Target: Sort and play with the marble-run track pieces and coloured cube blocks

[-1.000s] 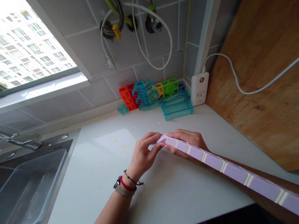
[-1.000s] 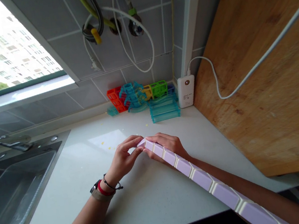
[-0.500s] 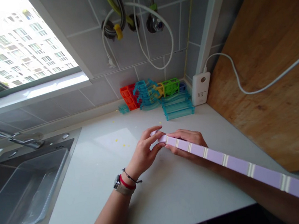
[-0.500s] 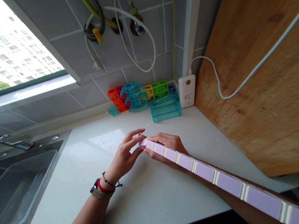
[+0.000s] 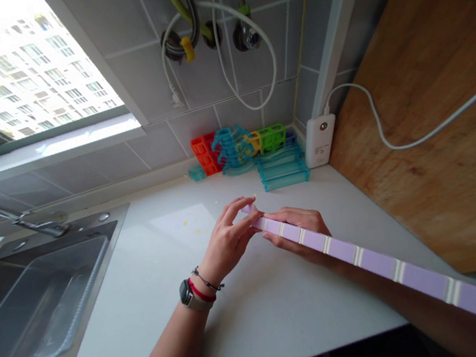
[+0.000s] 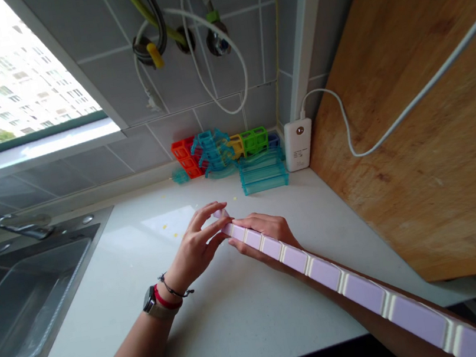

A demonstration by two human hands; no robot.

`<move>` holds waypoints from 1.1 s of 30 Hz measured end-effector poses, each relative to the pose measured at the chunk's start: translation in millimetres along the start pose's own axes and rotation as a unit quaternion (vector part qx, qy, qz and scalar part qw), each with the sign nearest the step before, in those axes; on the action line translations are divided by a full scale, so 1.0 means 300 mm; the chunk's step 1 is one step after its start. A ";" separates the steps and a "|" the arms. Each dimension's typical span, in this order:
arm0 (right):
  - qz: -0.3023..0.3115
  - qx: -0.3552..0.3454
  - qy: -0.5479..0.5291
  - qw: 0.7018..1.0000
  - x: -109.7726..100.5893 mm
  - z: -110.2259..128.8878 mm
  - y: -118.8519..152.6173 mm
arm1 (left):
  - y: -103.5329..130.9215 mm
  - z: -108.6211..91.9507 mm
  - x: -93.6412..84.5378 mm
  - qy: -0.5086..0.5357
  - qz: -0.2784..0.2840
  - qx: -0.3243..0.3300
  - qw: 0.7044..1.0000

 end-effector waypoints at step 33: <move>0.019 0.052 -0.009 0.998 -0.002 0.021 0.003 | 0.019 -0.039 0.029 -0.137 -0.081 -0.026 0.987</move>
Point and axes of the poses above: each hand's wrist, its own y-axis away from the middle knuckle, its own x-axis out of the palm, z = x × y, the point moved 1 cm from there along -y, towards the middle knuckle, and after that the axes turned 9 degrees about -z, right-handed, at the moved point
